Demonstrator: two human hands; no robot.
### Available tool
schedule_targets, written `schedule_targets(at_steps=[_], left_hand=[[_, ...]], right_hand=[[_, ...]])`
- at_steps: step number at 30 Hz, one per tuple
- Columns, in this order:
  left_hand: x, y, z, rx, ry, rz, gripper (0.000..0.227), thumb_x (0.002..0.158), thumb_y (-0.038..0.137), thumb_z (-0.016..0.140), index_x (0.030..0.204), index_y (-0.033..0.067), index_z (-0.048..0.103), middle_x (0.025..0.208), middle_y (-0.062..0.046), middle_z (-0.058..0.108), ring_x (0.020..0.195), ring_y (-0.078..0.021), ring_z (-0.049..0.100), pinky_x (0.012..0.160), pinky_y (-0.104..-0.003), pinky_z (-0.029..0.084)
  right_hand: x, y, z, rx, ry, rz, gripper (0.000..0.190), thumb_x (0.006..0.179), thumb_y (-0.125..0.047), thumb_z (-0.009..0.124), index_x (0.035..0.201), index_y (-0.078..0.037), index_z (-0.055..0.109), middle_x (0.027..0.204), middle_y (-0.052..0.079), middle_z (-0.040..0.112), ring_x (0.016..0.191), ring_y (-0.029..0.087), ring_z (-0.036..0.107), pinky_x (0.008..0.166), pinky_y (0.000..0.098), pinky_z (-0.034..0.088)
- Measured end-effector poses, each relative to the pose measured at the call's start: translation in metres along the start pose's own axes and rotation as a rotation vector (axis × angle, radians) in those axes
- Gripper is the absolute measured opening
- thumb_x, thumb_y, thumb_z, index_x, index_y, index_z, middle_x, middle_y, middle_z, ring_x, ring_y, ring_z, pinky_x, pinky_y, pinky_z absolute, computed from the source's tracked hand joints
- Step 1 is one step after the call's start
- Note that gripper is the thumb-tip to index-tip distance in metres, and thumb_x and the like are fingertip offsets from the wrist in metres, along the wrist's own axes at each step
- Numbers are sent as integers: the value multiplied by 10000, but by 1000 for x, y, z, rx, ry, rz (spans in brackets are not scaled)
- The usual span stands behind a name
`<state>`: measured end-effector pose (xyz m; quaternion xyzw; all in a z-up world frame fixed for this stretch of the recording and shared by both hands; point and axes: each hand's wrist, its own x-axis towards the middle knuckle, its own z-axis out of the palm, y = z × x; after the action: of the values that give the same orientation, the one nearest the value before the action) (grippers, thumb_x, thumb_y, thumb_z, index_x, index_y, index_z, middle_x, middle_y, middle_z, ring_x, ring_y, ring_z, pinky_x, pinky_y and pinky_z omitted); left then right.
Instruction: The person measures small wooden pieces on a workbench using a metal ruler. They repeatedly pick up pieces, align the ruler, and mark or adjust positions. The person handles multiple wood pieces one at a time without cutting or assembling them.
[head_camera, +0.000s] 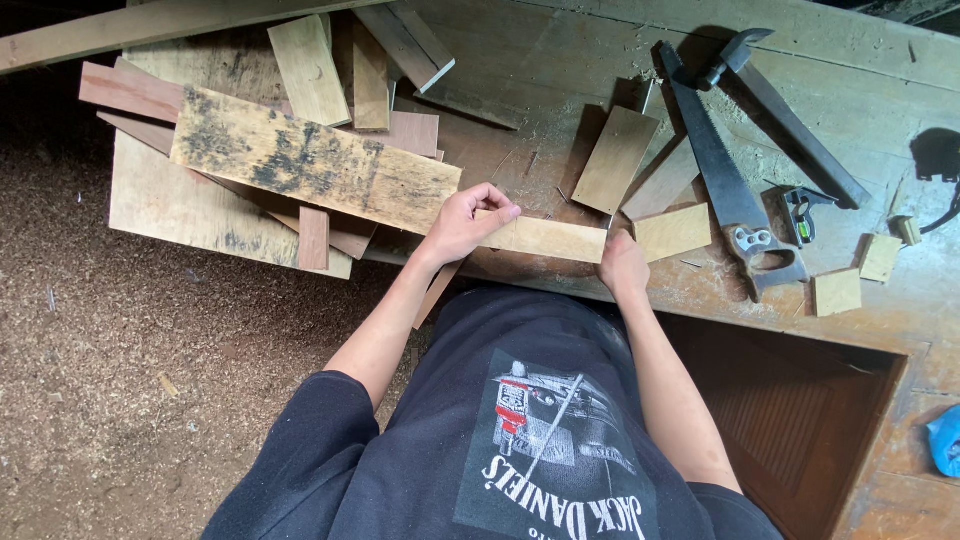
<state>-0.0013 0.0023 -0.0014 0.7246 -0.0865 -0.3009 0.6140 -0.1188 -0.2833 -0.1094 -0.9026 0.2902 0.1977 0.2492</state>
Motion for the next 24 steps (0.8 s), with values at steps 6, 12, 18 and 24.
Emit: schedule_targets(at_steps=[6, 12, 18, 24], left_hand=[[-5, -2, -3, 15, 35, -12, 273, 928, 299, 765, 1012, 44, 712, 984, -18, 744, 915, -78, 678, 795, -251, 560], [-4, -4, -3, 0, 32, -40, 276, 926, 302, 761, 1029, 51, 710, 987, -17, 746, 913, -76, 678, 804, -249, 559], [9, 0, 4, 53, -12, -58, 292, 924, 317, 759, 1034, 50, 714, 953, -21, 750, 896, -73, 687, 785, -246, 563], [24, 1, 12, 105, -37, -75, 280, 912, 306, 769, 1016, 50, 722, 944, -19, 751, 893, -70, 689, 774, -238, 555]], right_hand=[[-21, -14, -19, 140, 114, -72, 307, 1018, -364, 527, 1106, -93, 641, 965, 251, 706, 941, 493, 652, 786, 577, 500], [-38, -3, -40, 309, 155, -93, 296, 1070, -333, 553, 1046, -51, 643, 731, 218, 639, 698, 379, 667, 683, 467, 508], [-47, 4, -64, 352, 215, -101, 270, 1105, -305, 491, 1028, -76, 613, 620, 101, 671, 622, 274, 714, 611, 416, 526], [-64, 13, -78, 282, 509, -246, 203, 1146, -191, 516, 1046, -38, 606, 679, 102, 663, 636, 264, 684, 582, 388, 494]])
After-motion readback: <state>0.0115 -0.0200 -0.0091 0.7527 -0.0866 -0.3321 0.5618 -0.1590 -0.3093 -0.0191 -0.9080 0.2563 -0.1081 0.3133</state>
